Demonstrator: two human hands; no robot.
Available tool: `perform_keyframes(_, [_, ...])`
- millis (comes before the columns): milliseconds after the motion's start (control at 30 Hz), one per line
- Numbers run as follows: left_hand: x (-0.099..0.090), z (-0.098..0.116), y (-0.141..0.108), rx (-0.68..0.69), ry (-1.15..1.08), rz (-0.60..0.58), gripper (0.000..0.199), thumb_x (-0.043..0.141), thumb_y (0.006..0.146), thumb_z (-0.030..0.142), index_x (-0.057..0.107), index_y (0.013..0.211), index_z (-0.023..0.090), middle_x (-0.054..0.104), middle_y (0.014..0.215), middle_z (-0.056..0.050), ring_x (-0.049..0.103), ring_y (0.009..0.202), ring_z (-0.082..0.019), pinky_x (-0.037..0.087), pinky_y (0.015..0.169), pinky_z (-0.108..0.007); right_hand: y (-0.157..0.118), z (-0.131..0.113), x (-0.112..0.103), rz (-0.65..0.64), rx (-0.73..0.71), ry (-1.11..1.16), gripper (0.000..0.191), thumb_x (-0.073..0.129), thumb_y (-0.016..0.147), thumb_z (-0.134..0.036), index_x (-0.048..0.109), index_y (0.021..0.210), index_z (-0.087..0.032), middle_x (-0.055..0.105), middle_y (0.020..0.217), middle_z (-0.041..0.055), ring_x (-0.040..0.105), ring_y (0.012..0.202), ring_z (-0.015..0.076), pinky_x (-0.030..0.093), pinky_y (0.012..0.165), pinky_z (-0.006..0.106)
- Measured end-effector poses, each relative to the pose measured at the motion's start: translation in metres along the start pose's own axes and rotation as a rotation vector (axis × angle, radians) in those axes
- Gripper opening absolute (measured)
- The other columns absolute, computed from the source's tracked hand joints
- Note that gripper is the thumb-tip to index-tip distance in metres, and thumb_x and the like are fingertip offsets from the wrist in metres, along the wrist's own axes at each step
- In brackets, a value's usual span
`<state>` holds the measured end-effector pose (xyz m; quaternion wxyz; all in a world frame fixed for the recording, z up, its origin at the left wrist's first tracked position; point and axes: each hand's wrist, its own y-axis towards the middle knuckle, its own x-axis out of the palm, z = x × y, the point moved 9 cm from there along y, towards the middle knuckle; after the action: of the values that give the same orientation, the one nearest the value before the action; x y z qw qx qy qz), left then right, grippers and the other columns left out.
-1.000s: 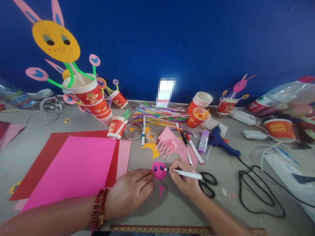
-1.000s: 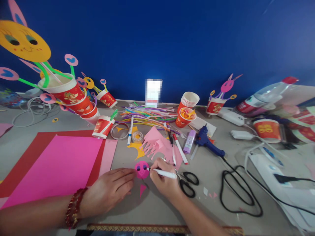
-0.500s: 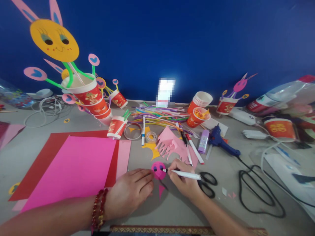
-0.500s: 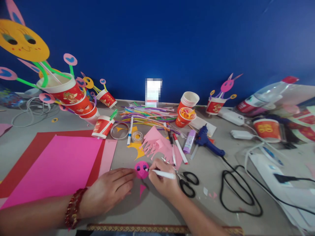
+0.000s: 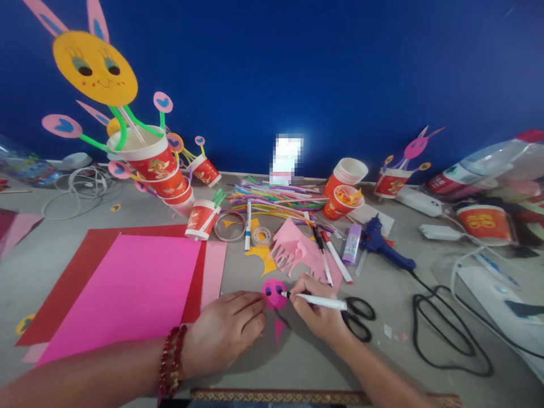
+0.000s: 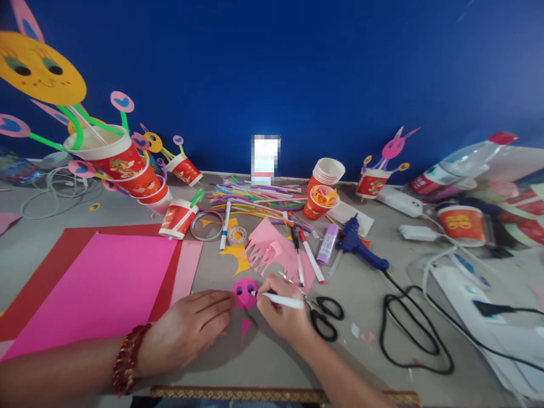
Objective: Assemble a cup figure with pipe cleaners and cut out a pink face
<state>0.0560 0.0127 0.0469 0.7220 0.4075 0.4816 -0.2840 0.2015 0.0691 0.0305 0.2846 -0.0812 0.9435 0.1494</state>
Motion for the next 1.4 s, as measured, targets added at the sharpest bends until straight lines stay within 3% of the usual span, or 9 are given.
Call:
perform_keyframes(667, [0.0,0.0,0.001,-0.005,-0.006,-0.002,0.02,0.048,0.101,0.022,0.065,0.106,0.013,0.07,0.121,-0.01,0.062,0.116,-0.022,0.054,0.098,-0.037,0.0,0.0,-0.001,0.024,-0.032,0.007,0.017,0.051,0.081,-0.013,0.051,0.066,-0.021,0.049,0.057,-0.0053,0.045,0.051,0.0109,0.033,0.05,0.023])
perform_keyframes(967, [-0.002,0.0,0.001,-0.002,-0.005,0.016,0.019,0.047,0.1,0.019,0.064,0.105,0.013,0.071,0.119,-0.009,0.064,0.114,-0.023,0.054,0.098,-0.037,-0.004,0.011,-0.004,0.046,0.031,0.02,0.017,0.048,0.082,-0.014,0.052,0.067,-0.021,0.049,0.055,-0.0059,0.044,0.048,0.0106,0.032,0.048,0.023])
perform_keyframes(1233, [0.0,0.0,0.0,0.003,-0.007,-0.003,0.019,0.049,0.1,0.021,0.064,0.107,0.013,0.07,0.121,-0.011,0.063,0.116,-0.023,0.054,0.098,-0.037,-0.001,0.002,-0.001,0.026,-0.027,0.002,0.018,0.048,0.081,-0.013,0.051,0.066,-0.021,0.05,0.056,-0.0048,0.046,0.05,0.011,0.034,0.05,0.023])
perform_keyframes(1400, [-0.001,0.0,0.0,-0.007,-0.011,0.007,0.02,0.047,0.101,0.021,0.064,0.106,0.013,0.07,0.12,-0.01,0.063,0.115,-0.023,0.054,0.098,-0.037,-0.003,0.009,-0.005,0.059,0.027,0.043,0.017,0.048,0.082,-0.012,0.052,0.067,-0.021,0.051,0.056,-0.0053,0.045,0.048,0.0107,0.034,0.048,0.022])
